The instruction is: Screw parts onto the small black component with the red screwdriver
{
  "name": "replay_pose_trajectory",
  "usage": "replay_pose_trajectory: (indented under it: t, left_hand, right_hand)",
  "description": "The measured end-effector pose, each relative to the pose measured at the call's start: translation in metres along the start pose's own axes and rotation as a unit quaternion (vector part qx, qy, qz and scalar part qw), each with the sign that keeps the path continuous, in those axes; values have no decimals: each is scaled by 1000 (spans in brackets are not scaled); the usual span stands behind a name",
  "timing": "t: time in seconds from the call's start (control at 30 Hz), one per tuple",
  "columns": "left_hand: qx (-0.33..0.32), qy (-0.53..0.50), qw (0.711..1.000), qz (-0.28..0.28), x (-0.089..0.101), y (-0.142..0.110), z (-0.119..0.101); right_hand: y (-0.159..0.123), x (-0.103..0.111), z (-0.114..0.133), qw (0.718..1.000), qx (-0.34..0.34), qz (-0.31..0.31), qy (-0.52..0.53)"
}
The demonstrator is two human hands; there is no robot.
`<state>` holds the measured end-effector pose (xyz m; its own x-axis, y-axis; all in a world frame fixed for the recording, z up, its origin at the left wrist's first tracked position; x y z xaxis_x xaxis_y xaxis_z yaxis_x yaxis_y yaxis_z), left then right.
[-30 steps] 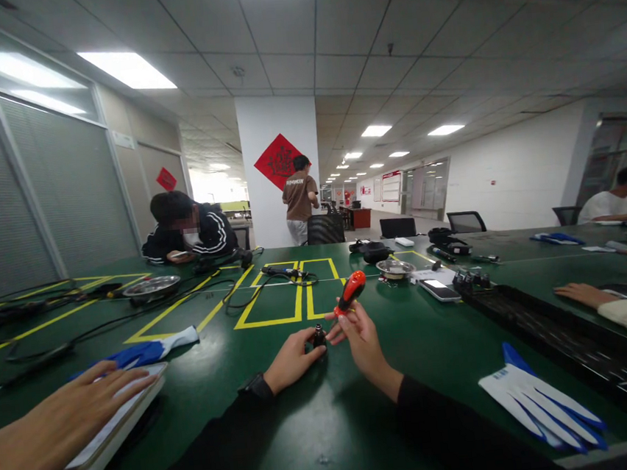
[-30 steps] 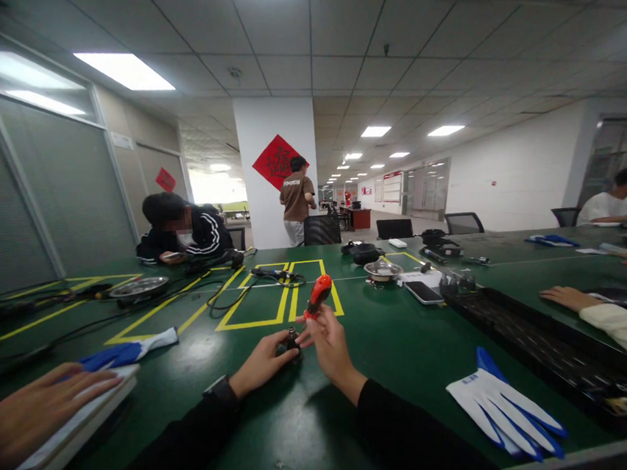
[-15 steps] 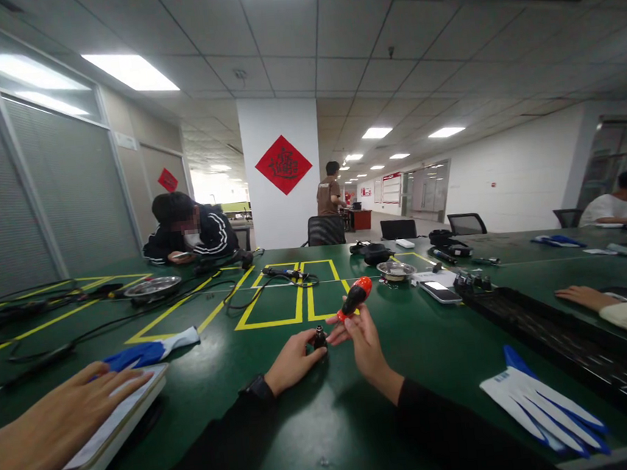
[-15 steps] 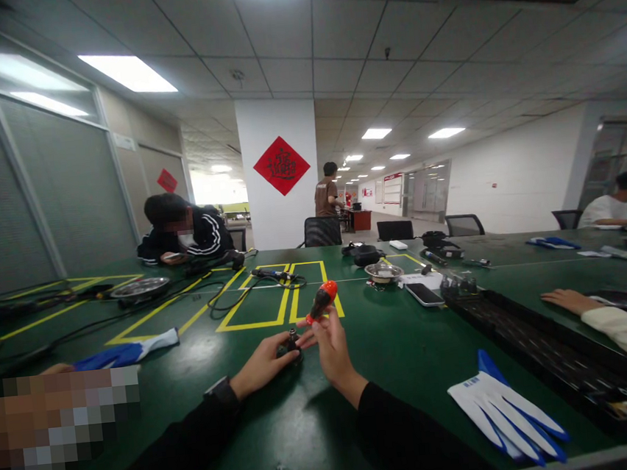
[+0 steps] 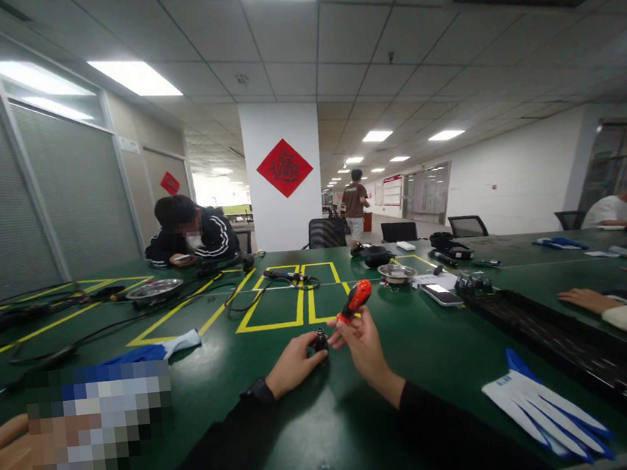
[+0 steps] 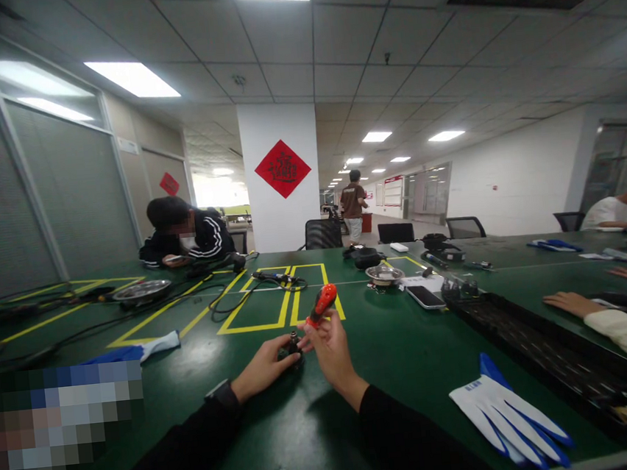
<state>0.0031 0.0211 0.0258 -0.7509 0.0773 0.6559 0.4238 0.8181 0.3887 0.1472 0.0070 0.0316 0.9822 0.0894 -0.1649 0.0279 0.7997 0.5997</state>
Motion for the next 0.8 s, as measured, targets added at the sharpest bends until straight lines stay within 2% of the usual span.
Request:
replay_pose_trajectory:
  t: [0.1, 0.3, 0.5, 0.63, 0.8]
  left_hand:
    - [-11, -3, 1000, 1, 0, 0, 0]
    - [26, -6, 1000, 15, 0, -1, 0]
    - [17, -7, 1000, 15, 0, -1, -2]
    - [43, -14, 999, 18, 1, 0, -2]
    - [11, -16, 1000, 12, 1, -1, -3]
  right_hand:
    - [-1, 1, 1, 1000, 5, -2, 6]
    - [-3, 2, 3, 1000, 17, 9, 16]
    - [0, 0, 6, 1000, 17, 11, -16]
    - [1, -1, 5, 1000, 5, -2, -4]
    - [-1, 0, 3, 1000, -2, -13, 10]
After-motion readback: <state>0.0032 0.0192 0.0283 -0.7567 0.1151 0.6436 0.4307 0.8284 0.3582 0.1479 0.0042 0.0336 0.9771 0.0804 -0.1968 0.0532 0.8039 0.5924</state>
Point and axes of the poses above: each hand's wrist, its own y-axis towards the middle knuckle, its own x-axis out of the back of the hand, z = x × y, the point moved 3 cm from there along y, towards the middle knuckle, and after that the axes turned 3 degrees about -y, right-handed, at the moved point
